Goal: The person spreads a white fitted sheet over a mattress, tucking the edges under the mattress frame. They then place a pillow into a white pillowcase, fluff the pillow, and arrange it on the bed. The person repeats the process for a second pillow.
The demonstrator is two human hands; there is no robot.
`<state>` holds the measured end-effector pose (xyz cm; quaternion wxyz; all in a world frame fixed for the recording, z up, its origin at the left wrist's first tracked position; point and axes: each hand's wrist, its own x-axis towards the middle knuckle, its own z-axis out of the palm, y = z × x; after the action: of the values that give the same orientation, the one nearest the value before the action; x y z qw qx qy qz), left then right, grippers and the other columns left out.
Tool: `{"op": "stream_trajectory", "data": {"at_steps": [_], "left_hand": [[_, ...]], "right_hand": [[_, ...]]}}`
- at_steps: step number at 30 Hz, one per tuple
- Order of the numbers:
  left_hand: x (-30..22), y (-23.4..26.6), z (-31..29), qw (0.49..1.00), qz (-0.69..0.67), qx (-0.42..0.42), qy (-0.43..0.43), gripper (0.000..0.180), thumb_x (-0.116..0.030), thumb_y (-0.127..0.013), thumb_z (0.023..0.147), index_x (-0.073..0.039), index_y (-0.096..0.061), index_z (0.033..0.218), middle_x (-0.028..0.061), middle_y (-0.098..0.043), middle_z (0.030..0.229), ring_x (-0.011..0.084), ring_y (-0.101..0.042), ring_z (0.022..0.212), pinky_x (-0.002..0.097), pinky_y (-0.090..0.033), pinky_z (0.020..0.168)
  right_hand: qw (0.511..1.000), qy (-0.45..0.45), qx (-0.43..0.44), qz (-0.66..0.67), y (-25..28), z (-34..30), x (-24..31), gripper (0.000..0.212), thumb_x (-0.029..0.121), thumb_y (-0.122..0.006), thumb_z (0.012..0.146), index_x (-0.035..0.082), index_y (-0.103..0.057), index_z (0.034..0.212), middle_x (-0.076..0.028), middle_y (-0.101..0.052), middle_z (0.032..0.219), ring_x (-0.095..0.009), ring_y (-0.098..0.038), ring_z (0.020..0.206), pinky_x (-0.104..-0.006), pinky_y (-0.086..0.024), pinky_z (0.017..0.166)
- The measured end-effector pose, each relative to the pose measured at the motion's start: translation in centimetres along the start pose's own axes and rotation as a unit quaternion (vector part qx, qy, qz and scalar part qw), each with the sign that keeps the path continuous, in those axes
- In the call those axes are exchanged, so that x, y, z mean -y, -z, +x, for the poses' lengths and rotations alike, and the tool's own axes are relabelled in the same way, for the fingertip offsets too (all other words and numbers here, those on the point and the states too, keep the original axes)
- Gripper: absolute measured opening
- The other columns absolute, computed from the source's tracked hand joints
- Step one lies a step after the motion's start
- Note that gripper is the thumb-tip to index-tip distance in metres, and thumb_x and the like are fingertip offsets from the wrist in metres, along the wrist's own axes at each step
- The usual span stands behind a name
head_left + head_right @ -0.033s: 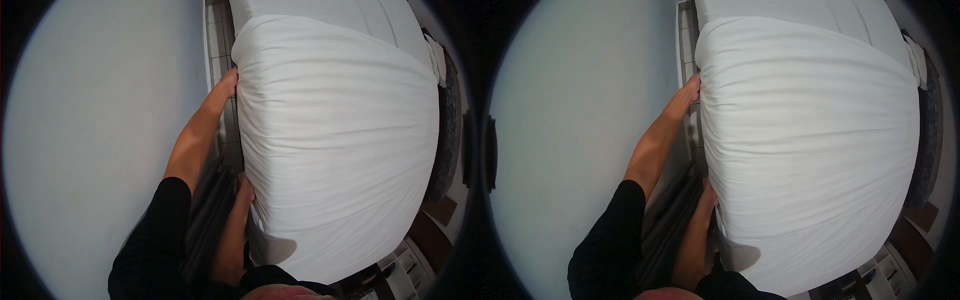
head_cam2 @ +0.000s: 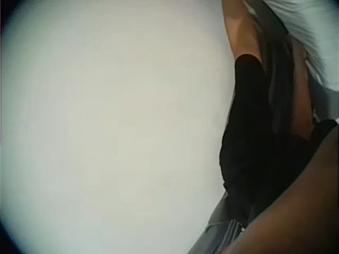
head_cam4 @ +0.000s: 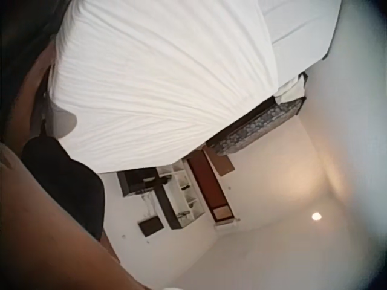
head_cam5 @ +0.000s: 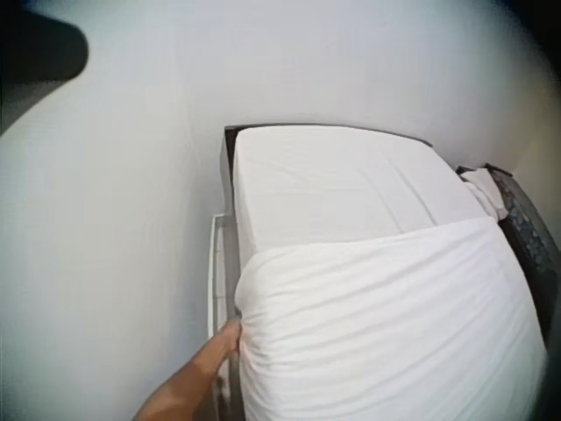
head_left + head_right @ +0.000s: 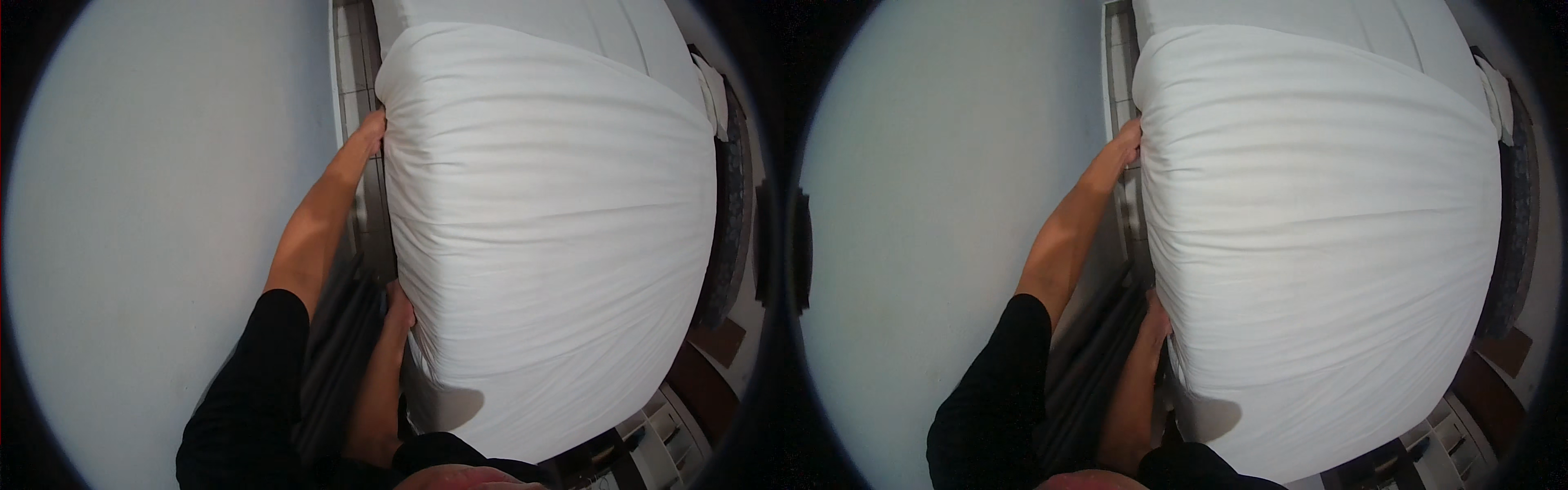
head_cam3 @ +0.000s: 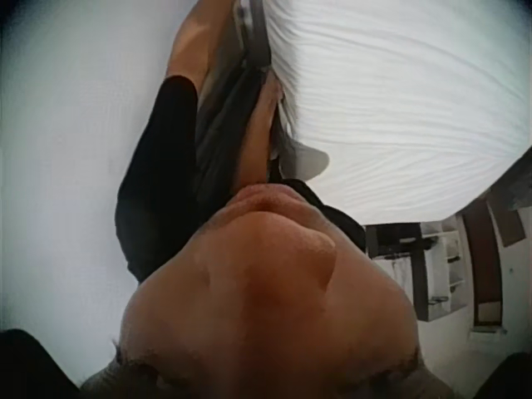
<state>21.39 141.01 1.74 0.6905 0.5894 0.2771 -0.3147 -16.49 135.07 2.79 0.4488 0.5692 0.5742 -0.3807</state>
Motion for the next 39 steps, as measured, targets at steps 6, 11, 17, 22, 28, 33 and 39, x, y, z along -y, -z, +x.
{"op": "stream_trajectory", "data": {"at_steps": [6,11,17,22,28,33,39], "left_hand": [[0.3,-2.4,-1.5,0.879,0.230,-0.334,-0.252,0.018,-0.020,-0.073,0.089,-0.004,-0.081,0.090,0.0153,-0.074,0.069,0.0302,-0.070,0.063,0.0414,-0.056,0.073],[3.9,-1.0,0.3,0.925,0.155,-0.277,-0.210,0.052,-0.044,-0.064,0.100,0.001,-0.067,0.074,0.0057,-0.063,0.064,0.0206,-0.058,0.058,0.0439,-0.046,0.061],[6.1,-3.2,-0.3,0.980,-0.075,-0.125,-0.135,0.060,-0.058,-0.049,0.107,-0.010,-0.050,0.070,-0.0045,-0.038,0.061,0.0132,-0.037,0.055,0.0378,-0.035,0.055],[5.9,-3.3,-3.5,0.974,-0.069,-0.115,-0.184,0.054,-0.053,-0.048,0.109,-0.005,-0.063,0.089,-0.0029,-0.052,0.073,0.0112,-0.048,0.064,0.0331,-0.042,0.062],[10.7,-3.8,-18.0,0.996,0.011,-0.065,-0.054,0.061,-0.051,-0.046,0.109,-0.002,-0.056,0.144,0.0126,-0.064,0.138,0.0222,-0.060,0.123,0.0385,-0.047,0.103],[17.1,-7.9,-19.9,0.979,0.008,-0.180,-0.093,0.061,-0.048,-0.042,0.111,0.001,-0.055,0.144,0.0167,-0.062,0.138,0.0285,-0.058,0.126,0.0396,-0.042,0.108],[19.2,-6.2,-27.4,0.990,0.063,-0.122,0.016,0.068,-0.057,-0.037,0.109,-0.001,-0.055,0.145,0.0162,-0.063,0.139,0.0323,-0.061,0.124,0.0426,-0.048,0.104]], "right_hand": [[1.000,0.024,0.007,0.000,-0.9,-1.8,-0.5,0.045,0.041,-0.062,0.094,0.016,-0.068,0.131,-0.005,-0.068,0.132,-0.025,-0.064,0.121,-0.0529,-0.054,0.090],[0.997,0.064,0.033,-0.010,-0.5,-1.1,0.5,0.048,0.044,-0.061,0.094,0.016,-0.067,0.133,-0.005,-0.066,0.134,-0.025,-0.063,0.122,-0.0522,-0.054,0.091],[0.991,0.086,0.077,-0.073,-1.9,1.2,0.4,0.052,0.046,-0.058,0.096,0.014,-0.064,0.136,-0.007,-0.064,0.139,-0.027,-0.061,0.126,-0.0511,-0.053,0.095],[0.995,0.034,0.057,-0.073,-2.0,0.6,-0.5,0.052,0.045,-0.056,0.098,0.012,-0.063,0.137,-0.008,-0.063,0.140,-0.027,-0.061,0.126,-0.0491,-0.051,0.098],[0.992,-0.020,0.073,-0.098,-2.1,-2.1,1.2,0.052,0.044,-0.054,0.101,0.009,-0.062,0.138,-0.010,-0.062,0.140,-0.027,-0.060,0.127,-0.0467,-0.049,0.101],[0.962,-0.028,0.100,-0.254,2.9,-6.7,9.8,0.052,0.043,-0.052,0.103,0.007,-0.061,0.139,-0.012,-0.062,0.141,-0.027,-0.060,0.127,-0.0448,-0.048,0.103],[0.868,0.052,0.083,-0.488,10.0,-12.2,23.0,0.053,0.043,-0.049,0.105,0.004,-0.060,0.140,-0.014,-0.061,0.142,-0.027,-0.060,0.128,-0.0424,-0.046,0.107]]}}
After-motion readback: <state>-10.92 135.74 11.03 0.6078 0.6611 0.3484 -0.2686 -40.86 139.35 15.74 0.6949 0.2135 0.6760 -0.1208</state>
